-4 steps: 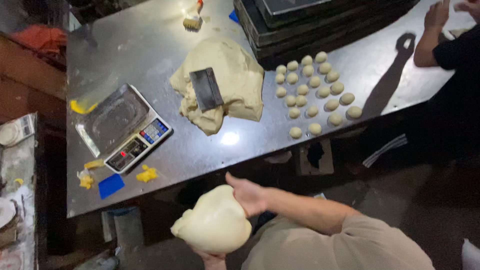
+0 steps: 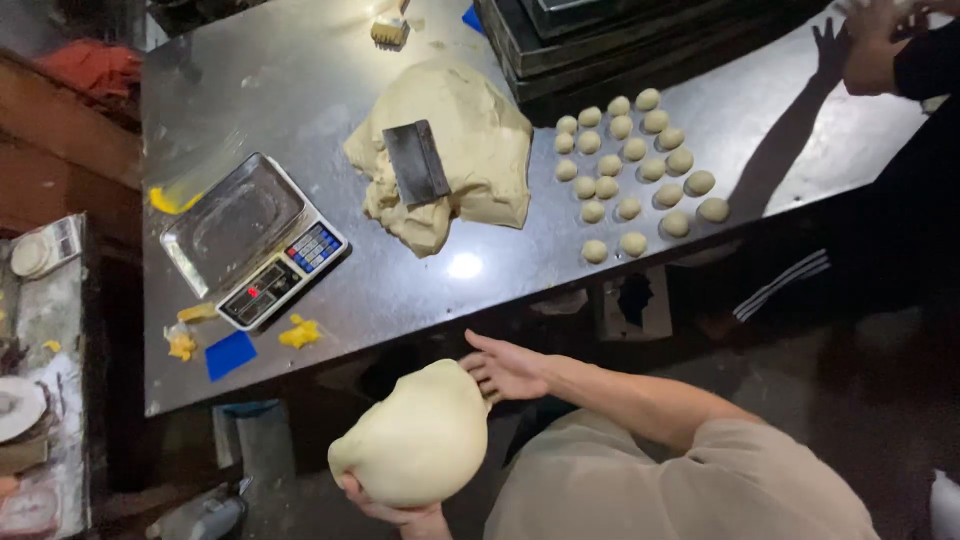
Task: The person portions large pieces of dough by hand using a metal scraper on a stainless steel table, weighing individual portions on a digital scale, and occasionally rolling or folding them before placing them aside.
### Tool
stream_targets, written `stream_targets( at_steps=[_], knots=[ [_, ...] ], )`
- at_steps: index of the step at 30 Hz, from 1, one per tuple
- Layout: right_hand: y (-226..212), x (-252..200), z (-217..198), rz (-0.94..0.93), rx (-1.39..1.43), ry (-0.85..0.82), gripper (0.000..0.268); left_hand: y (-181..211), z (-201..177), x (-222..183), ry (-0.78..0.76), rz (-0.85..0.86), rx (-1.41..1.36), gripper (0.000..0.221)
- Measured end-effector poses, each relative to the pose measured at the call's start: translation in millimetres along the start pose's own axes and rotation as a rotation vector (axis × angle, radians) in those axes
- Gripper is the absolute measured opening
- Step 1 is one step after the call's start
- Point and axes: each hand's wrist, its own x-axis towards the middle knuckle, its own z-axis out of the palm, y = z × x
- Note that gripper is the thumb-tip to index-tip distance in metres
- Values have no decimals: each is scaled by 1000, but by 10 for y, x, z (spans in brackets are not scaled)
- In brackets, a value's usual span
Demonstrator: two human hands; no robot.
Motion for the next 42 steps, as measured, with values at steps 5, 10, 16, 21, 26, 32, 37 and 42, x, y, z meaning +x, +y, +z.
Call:
stream_targets(
  at_steps=[5,10,16,21,26,32,37,42],
  knots=[
    [321,-30,757,-15,271,37,68,-156,-228,-48,-288,-5,-328,90],
    [-60,-73,715,-220,334,216,56,130,137,-82,-110,-197,-67,99],
    [-313,-135,581,-449,-49,285,53,-74,221,498,-560,-390,273,113],
    [-437,-114,490,-318,-360,25,56,-704,111,991,-734,-586,-272,77],
    [-748,-43,-45,-432,-660,335,56,-335,347,1100,-891,-294,233,56],
    [-1425,118,-368,-497,-521,-130,92,-630,1116,1064,-895,-344,-516,66],
    [-1430,-70,-326,-117,80,134,77,-433,1744,1106,-456,-58,413,97],
    [-1489,-215,-229,-241,-446,331,50,-435,1832,1210,-599,-59,1055,102]
  ],
)
